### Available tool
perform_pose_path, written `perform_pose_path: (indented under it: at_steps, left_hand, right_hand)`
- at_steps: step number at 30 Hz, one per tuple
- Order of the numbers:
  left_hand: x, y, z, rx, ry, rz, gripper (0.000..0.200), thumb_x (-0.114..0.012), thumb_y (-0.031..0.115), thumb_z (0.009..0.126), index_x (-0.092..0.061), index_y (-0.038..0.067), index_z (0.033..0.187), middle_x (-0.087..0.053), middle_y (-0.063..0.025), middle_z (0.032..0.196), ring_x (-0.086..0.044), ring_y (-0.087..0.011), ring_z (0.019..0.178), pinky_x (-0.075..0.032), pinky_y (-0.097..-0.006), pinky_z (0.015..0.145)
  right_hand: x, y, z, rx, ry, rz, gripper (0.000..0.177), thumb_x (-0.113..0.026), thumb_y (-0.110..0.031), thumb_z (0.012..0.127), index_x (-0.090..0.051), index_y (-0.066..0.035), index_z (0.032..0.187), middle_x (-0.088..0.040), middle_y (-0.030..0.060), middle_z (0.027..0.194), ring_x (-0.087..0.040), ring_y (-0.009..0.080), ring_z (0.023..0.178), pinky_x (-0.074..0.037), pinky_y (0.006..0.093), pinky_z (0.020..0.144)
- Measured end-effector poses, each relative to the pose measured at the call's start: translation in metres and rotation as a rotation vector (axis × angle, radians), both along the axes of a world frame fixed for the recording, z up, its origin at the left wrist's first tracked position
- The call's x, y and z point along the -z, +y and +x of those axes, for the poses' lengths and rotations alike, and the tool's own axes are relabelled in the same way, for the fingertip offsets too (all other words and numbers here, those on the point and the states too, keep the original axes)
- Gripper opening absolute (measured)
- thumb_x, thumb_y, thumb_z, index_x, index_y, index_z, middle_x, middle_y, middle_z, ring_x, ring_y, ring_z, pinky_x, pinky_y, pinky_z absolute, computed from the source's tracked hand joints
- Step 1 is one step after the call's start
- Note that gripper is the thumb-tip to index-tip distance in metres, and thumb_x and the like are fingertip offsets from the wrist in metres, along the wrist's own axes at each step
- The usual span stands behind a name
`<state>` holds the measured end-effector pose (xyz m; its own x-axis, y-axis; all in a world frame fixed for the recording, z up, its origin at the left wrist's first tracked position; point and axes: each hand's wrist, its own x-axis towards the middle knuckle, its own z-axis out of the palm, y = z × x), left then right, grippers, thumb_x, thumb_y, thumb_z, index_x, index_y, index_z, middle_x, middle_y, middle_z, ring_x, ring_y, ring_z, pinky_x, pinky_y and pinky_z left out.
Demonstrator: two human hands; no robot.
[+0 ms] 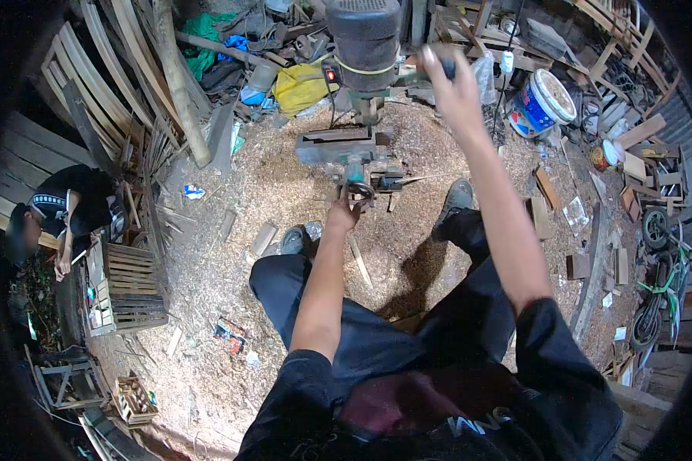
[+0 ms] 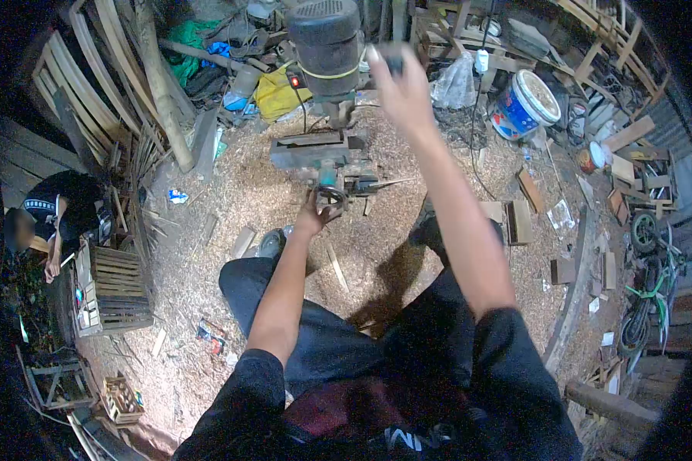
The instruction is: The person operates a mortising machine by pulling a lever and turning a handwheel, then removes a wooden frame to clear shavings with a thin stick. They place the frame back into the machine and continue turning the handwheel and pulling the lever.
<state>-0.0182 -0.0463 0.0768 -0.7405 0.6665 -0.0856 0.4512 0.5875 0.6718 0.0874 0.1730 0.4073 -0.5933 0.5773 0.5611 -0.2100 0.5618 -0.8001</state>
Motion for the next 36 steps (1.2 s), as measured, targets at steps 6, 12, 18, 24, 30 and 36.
perform_pose_path:
  at_steps: [6,12,18,24,30,36]
  left_hand:
    - [0.012,-0.012,-0.002,-0.035,-0.021,0.065,0.063,-0.065,0.023,0.084,-0.040,0.001,0.138,-0.049,-0.0269,0.133,-0.050,-0.0425,0.121,-0.041,-0.0437,0.103]
    - [0.043,-0.049,-0.009,-0.161,-0.145,0.037,0.051,-0.065,0.028,0.085,-0.052,0.000,0.126,-0.057,-0.0284,0.121,-0.054,-0.0431,0.114,-0.044,-0.0463,0.097]
    - [0.085,-0.060,-0.021,-0.288,-0.226,-0.241,0.055,-0.058,0.030,0.086,-0.050,-0.002,0.130,-0.055,-0.0306,0.125,-0.052,-0.0430,0.119,-0.041,-0.0444,0.103]
    - [0.176,-0.058,-0.041,-0.366,-0.331,-0.296,0.054,-0.052,0.021,0.084,-0.047,-0.001,0.132,-0.053,-0.0320,0.128,-0.050,-0.0432,0.122,-0.039,-0.0444,0.105]
    - [0.185,-0.041,-0.050,-0.437,-0.490,-0.327,0.052,-0.048,0.032,0.090,-0.050,0.001,0.132,-0.052,-0.0283,0.130,-0.048,-0.0411,0.125,-0.040,-0.0447,0.104]
    - [0.175,-0.034,-0.050,-0.476,-0.374,-0.310,0.050,-0.043,0.042,0.094,-0.058,0.003,0.122,-0.060,-0.0293,0.116,-0.058,-0.0428,0.109,-0.047,-0.0476,0.093]
  right_hand:
    - [-0.007,0.046,-0.042,-0.018,0.070,0.023,0.054,-0.061,-0.034,0.094,-0.048,0.001,0.133,-0.060,0.0154,0.116,-0.056,0.0219,0.106,-0.044,0.0359,0.092]
    - [0.157,0.031,-0.018,-0.103,-0.592,0.064,0.051,-0.056,-0.042,0.092,-0.064,0.004,0.111,-0.069,0.0226,0.102,-0.067,0.0300,0.097,-0.050,0.0400,0.084]
    - [0.250,-0.024,-0.011,-0.755,-1.275,0.353,0.048,-0.058,-0.031,0.090,-0.055,0.000,0.126,-0.064,0.0272,0.111,-0.063,0.0403,0.102,-0.049,0.0462,0.092]
    - [0.221,-0.045,-0.037,-0.677,-1.012,0.333,0.037,-0.056,-0.031,0.091,-0.055,-0.002,0.114,-0.064,0.0284,0.096,-0.062,0.0465,0.091,-0.049,0.0526,0.084]
    - [0.255,-0.015,-0.039,-0.593,-1.127,0.421,0.036,-0.057,-0.030,0.089,-0.056,-0.001,0.110,-0.065,0.0277,0.091,-0.062,0.0446,0.089,-0.050,0.0523,0.081]
    - [0.243,-0.014,-0.039,-0.623,-1.130,0.375,0.037,-0.057,-0.030,0.089,-0.056,0.002,0.107,-0.065,0.0278,0.090,-0.062,0.0449,0.088,-0.050,0.0526,0.081]
